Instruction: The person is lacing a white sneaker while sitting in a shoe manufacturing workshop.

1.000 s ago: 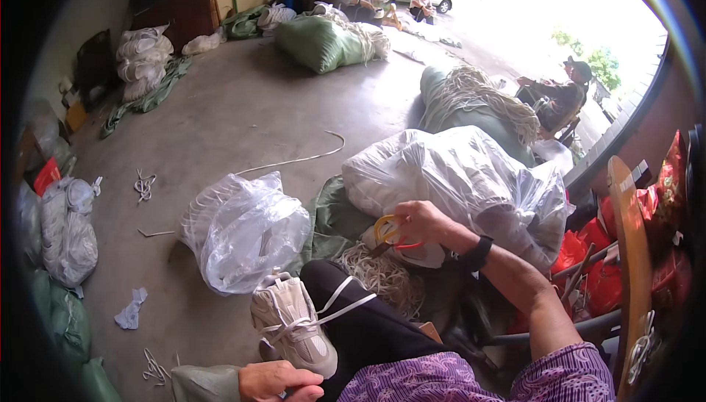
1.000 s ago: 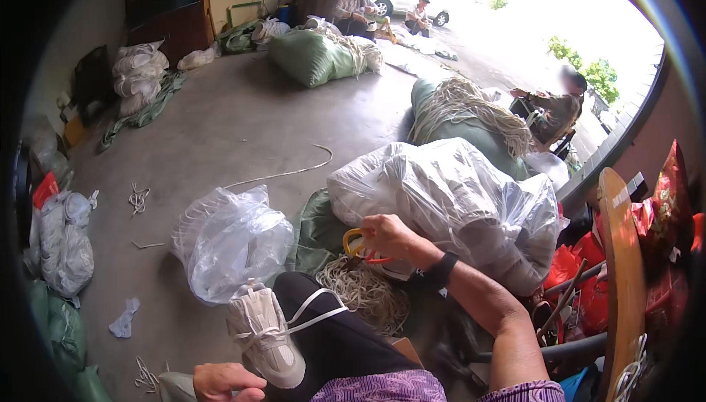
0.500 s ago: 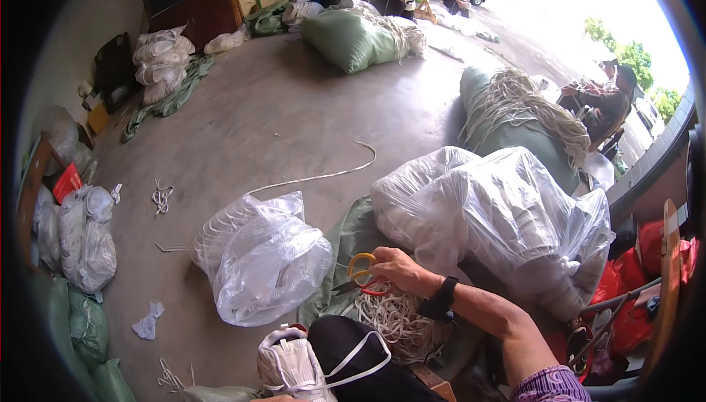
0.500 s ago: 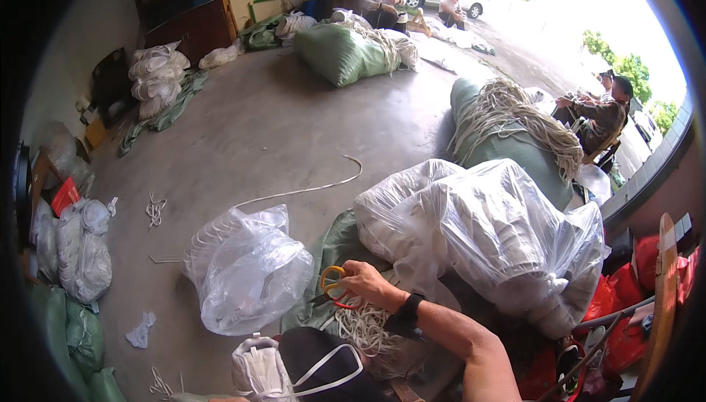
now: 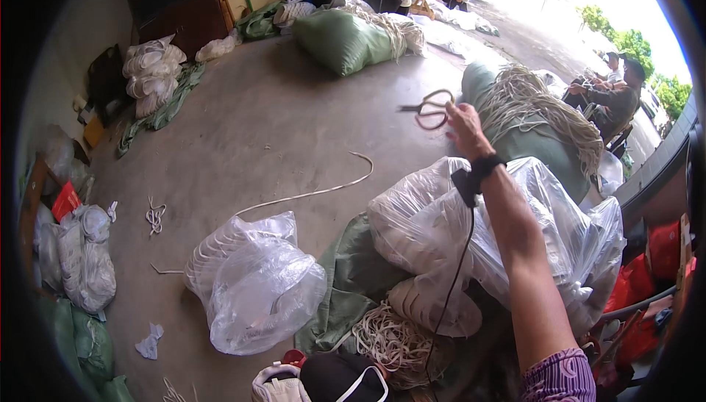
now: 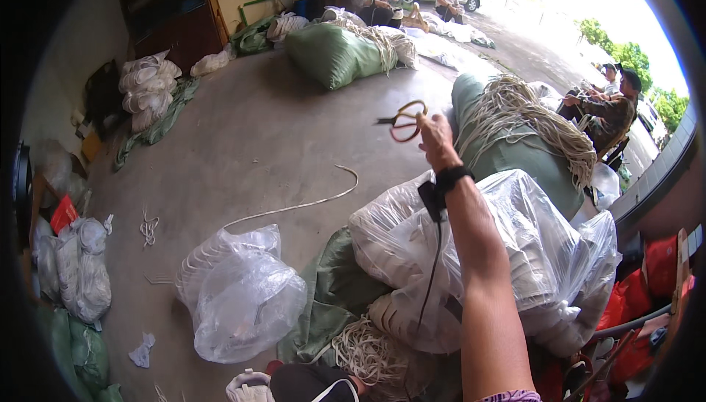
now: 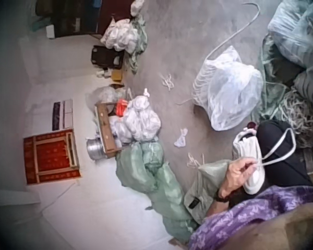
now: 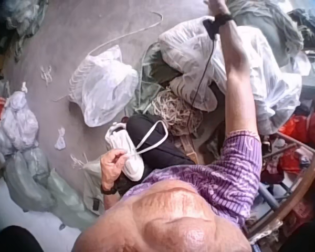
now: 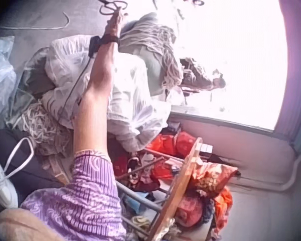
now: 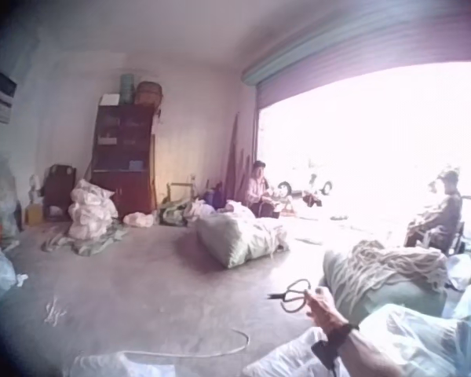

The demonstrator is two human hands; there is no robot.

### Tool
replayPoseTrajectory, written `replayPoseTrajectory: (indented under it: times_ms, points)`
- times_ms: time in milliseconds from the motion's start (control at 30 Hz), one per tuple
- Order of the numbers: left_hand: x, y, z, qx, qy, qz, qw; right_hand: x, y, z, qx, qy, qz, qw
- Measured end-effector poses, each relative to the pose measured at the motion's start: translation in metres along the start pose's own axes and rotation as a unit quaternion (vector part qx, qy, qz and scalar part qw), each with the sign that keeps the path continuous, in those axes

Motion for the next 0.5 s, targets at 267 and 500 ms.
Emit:
replayPoseTrajectory:
  times_ms: [267, 500]
  points:
    - [0.012, 0.004, 0.000, 0.001, -0.007, -0.009, 1.000, 0.019, -0.128, -0.061, 0.077, 0.195, -0.149, 0.966]
    - [0.024, 0.017, -0.019, 0.009, 0.028, 0.008, 1.000, 0.069, -0.190, -0.269, 0.163, 0.425, -0.189, 0.870]
Point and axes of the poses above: each hand's wrist, its own z-axis towards the middle knuckle, its own x-axis out of the palm, y = z × x, the point moved 10 cm from there along z, towards the middle knuckle, and after that the axes turned 8 degrees about y, right-handed, at the moved point
